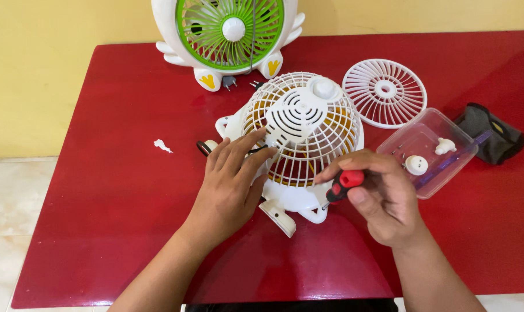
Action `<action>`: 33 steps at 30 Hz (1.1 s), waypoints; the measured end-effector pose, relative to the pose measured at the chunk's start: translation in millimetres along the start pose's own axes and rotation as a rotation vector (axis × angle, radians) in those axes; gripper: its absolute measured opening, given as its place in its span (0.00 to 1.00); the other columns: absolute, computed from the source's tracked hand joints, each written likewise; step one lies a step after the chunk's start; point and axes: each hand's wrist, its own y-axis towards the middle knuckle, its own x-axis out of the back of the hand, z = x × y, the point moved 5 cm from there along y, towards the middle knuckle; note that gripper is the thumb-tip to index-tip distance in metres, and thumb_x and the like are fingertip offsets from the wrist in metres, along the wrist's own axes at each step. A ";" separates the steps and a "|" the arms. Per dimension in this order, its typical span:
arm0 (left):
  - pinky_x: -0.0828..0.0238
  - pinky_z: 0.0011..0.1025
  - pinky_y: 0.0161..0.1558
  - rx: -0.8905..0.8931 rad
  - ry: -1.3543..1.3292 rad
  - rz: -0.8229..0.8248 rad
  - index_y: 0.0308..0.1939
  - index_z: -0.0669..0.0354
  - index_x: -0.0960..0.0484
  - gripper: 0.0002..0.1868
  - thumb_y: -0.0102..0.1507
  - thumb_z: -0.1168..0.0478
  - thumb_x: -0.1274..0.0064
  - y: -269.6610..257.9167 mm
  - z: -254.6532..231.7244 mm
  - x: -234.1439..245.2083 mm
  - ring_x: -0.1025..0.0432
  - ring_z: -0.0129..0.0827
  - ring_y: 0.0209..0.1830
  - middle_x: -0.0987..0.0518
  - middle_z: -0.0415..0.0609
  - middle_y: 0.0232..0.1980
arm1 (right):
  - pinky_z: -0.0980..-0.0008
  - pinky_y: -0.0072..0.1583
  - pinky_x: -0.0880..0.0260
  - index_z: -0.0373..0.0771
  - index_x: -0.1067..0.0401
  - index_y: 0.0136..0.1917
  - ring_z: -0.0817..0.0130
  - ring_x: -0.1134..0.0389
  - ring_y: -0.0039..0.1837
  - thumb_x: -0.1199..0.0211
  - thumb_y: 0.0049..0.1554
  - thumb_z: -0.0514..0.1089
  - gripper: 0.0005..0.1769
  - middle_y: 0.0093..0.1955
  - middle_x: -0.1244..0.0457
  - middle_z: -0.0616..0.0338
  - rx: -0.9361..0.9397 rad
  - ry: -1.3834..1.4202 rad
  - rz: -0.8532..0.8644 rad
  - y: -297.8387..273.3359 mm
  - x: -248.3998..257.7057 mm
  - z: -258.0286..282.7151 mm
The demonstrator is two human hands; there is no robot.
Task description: The person uses a screwdriver to remove screws from the front grille of a small electric fan. They then detach the grille and set it aside, exposing the fan blades and internal components.
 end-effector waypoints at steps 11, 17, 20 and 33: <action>0.47 0.55 0.73 0.014 -0.065 -0.039 0.59 0.55 0.23 0.22 0.61 0.64 0.39 1.8 5.1 -1.5 0.35 0.47 0.72 0.30 0.51 0.71 | 0.73 0.48 0.39 0.38 0.31 0.57 0.73 0.41 0.43 0.53 0.74 0.60 0.23 0.45 0.40 0.59 -0.015 0.259 0.136 -4.5 -41.9 -18.5; 0.50 0.55 0.74 0.003 -0.131 -0.086 0.55 0.54 0.21 0.17 0.62 0.63 0.40 0.3 17.3 -6.2 0.34 0.46 0.70 0.28 0.49 0.69 | 0.73 0.43 0.39 0.36 0.33 0.53 0.75 0.42 0.39 0.56 0.73 0.59 0.24 0.42 0.40 0.56 -0.029 0.212 0.000 5.9 -30.5 -15.0; 0.51 0.57 0.75 -0.018 -0.140 -0.123 0.54 0.55 0.21 0.16 0.62 0.63 0.40 -0.1 19.1 -9.4 0.33 0.46 0.70 0.26 0.49 0.67 | 0.75 0.40 0.42 0.38 0.38 0.52 0.76 0.45 0.36 0.55 0.72 0.61 0.23 0.38 0.41 0.57 -0.045 0.422 -0.006 8.8 -29.7 -25.1; 0.61 0.59 0.76 -0.073 -0.126 -0.286 0.48 0.57 0.20 0.11 0.62 0.66 0.43 9.1 -17.8 -5.7 0.29 0.42 0.64 0.21 0.49 0.59 | 0.71 0.37 0.38 0.36 0.36 0.46 0.73 0.41 0.35 0.56 0.70 0.62 0.27 0.39 0.40 0.57 -0.155 0.440 0.171 28.7 -35.1 -36.6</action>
